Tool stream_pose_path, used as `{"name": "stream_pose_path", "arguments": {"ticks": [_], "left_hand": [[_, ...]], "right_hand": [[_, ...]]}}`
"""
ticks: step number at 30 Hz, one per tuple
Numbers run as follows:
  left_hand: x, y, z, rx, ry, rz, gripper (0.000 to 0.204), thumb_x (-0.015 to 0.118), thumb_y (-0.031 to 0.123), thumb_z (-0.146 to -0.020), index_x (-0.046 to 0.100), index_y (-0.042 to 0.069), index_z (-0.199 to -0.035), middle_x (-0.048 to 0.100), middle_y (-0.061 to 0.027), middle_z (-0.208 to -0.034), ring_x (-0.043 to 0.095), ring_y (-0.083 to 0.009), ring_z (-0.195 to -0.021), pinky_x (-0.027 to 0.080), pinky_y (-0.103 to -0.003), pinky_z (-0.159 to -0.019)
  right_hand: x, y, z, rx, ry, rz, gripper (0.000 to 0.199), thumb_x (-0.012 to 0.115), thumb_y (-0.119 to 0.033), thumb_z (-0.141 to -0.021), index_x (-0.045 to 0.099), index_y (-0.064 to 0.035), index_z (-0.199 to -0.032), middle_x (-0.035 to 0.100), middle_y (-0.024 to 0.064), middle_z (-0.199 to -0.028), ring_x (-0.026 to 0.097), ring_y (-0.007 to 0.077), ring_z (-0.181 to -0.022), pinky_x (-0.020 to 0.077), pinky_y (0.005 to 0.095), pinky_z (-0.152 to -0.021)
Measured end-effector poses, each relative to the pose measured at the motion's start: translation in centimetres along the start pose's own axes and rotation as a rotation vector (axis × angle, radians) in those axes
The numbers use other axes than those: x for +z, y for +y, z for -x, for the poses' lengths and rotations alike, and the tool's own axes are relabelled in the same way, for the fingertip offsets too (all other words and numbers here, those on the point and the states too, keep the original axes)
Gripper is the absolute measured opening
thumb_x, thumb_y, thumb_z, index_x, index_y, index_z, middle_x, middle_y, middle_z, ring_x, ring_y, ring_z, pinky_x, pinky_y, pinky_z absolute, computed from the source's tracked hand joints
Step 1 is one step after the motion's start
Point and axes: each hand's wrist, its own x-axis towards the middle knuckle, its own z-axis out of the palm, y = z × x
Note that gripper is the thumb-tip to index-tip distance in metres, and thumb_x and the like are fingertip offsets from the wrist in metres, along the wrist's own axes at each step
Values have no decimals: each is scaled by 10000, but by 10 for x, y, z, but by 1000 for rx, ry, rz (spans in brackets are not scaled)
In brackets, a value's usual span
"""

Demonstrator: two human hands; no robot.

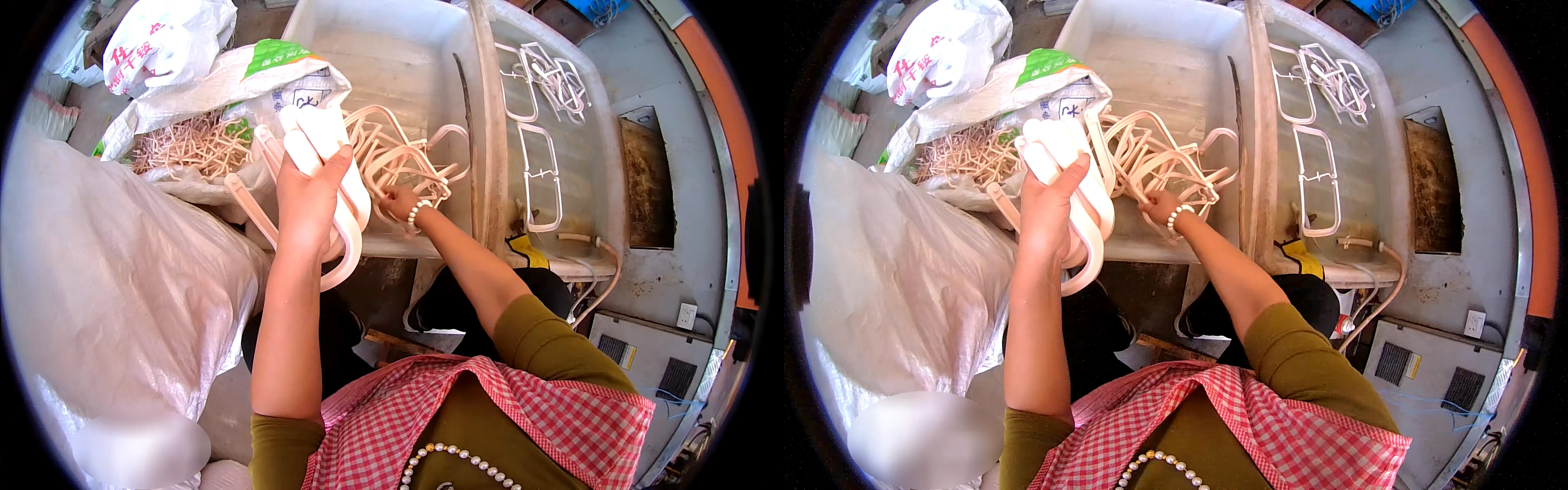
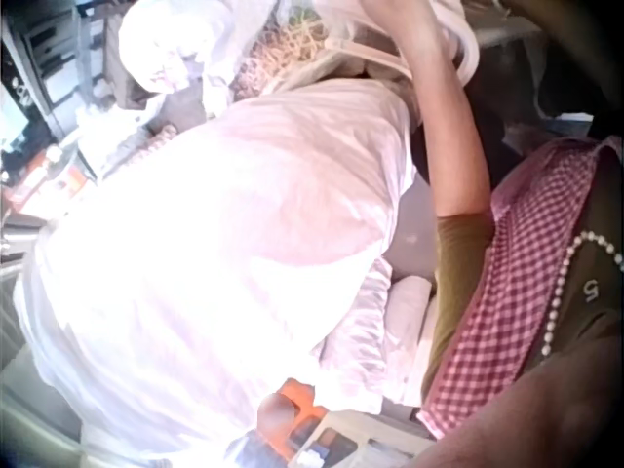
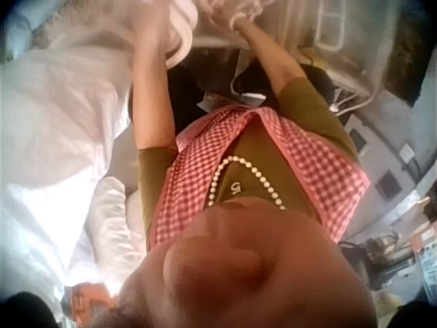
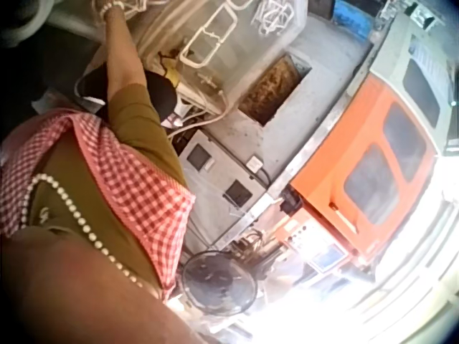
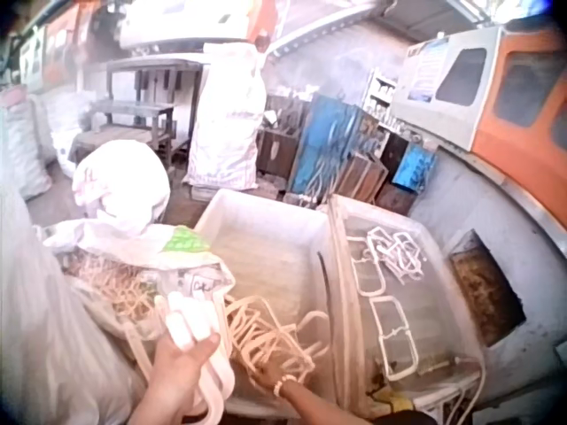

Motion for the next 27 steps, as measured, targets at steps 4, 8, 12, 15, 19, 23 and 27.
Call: {"name": "stream_pose_path", "arguments": {"ticks": [4,8,12,15,19,23,27], "left_hand": [[-4,3,5,-38,-34,52,357,638,40,-843,539,-3,-1183,623,-86,-1041,599,-162,-907,478,-300,-777],[-6,7,8,-65,-49,45,371,655,62,-831,543,-9,-1177,627,-93,-1030,606,-178,-891,483,-313,-767],[-14,18,10,-177,-113,126,380,667,84,-825,544,-5,-1173,625,-109,-1036,610,-199,-909,496,-341,-770],[-24,25,12,-283,-182,306,393,672,78,-818,541,12,-1183,624,-117,-1038,623,-236,-905,512,-371,-794],[-32,28,21,-436,-332,359,373,655,82,-824,547,-26,-1165,638,-159,-1043,648,-270,-918,533,-410,-832],[-21,24,35,-527,-524,490,419,650,78,-817,523,-38,-1199,624,-190,-1089,637,-296,-967,518,-423,-874],[-4,14,45,-622,-770,757,501,614,54,-800,457,-50,-1264,560,-261,-1208,599,-338,-1047,470,-450,-959]], "right_hand": [[-83,-62,49,-111,277,-659,142,544,-115,-921,629,-29,-994,665,56,-892,604,140,-838,491,305,-771],[-139,-114,117,-590,353,-681,169,527,-38,-924,592,-46,-1080,640,20,-959,575,101,-819,468,261,-747],[-154,-130,171,-622,246,212,264,582,-13,-843,577,-58,-1104,636,80,-1028,616,238,-973,480,348,-869],[-162,-128,185,-1036,219,710,310,596,-42,-783,574,-78,-1091,613,94,-1074,578,297,-1057,448,409,-960],[-182,-117,210,-1181,116,1012,311,544,-113,-783,554,-86,-1093,565,117,-1204,524,278,-1161,393,446,-1036],[-202,-109,224,-1164,116,1161,350,554,-115,-772,558,-77,-1121,551,124,-1236,502,285,-1199,377,433,-1057],[-204,-101,223,-1168,120,1124,398,545,-99,-771,561,-67,-1167,525,142,-1270,489,302,-1214,387,422,-1053]]}}
